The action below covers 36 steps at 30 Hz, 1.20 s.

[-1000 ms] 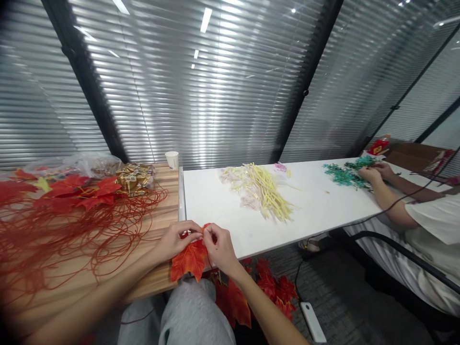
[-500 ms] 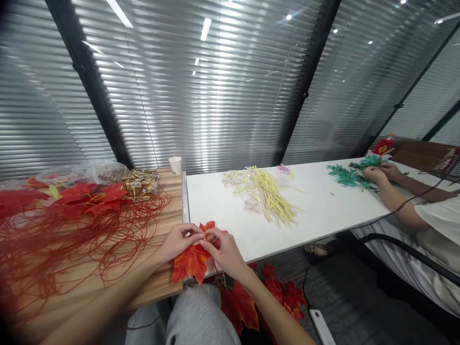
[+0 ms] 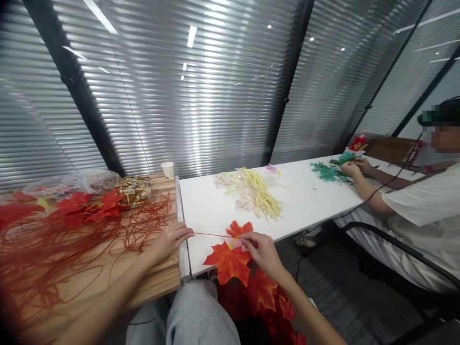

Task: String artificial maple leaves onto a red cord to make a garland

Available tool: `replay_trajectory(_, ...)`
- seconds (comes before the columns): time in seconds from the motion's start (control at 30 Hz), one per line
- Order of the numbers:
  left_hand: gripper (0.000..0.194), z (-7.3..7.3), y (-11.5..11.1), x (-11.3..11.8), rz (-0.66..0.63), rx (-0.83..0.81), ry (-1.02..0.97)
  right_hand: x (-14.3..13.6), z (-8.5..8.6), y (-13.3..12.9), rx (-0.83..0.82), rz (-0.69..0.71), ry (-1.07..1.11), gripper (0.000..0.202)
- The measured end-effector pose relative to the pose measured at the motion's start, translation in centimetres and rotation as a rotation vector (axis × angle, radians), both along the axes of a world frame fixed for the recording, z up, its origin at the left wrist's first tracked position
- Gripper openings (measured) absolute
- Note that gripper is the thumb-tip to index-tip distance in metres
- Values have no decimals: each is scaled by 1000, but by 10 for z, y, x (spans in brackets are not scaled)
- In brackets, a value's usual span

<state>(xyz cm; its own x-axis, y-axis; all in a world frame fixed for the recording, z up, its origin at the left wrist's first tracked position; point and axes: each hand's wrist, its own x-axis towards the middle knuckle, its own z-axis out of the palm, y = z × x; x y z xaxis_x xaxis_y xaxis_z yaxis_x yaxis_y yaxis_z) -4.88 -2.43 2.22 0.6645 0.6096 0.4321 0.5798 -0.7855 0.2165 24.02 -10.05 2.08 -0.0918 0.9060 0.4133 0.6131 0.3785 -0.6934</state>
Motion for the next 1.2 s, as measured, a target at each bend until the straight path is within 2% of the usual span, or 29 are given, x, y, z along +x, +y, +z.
replay_trajectory(0.13,30,-5,5,3,-42,151,94,18,1,-11,22,57,-120,21)
replay_trajectory(0.27,23,-2,14,-2,-5,305,92,30,-4,-13,132,-14,-168,21)
replay_trajectory(0.43,22,0,23,-23,99,488,232,50,-18,-15,376,-33,-303,19)
replay_trajectory(0.6,21,2,23,-53,57,637,389,67,-26,-24,451,-53,-316,18)
replay_trajectory(0.77,17,24,18,-88,42,664,477,76,-28,-32,448,-54,-299,18)
replay_trajectory(0.9,15,47,16,-117,-14,716,550,78,-21,-38,454,23,-303,18)
replay_trajectory(1.07,13,72,14,-151,-44,779,656,69,-11,-48,469,137,-279,23)
replay_trajectory(1.2,14,90,9,-170,-4,733,717,57,-9,-51,451,178,-251,24)
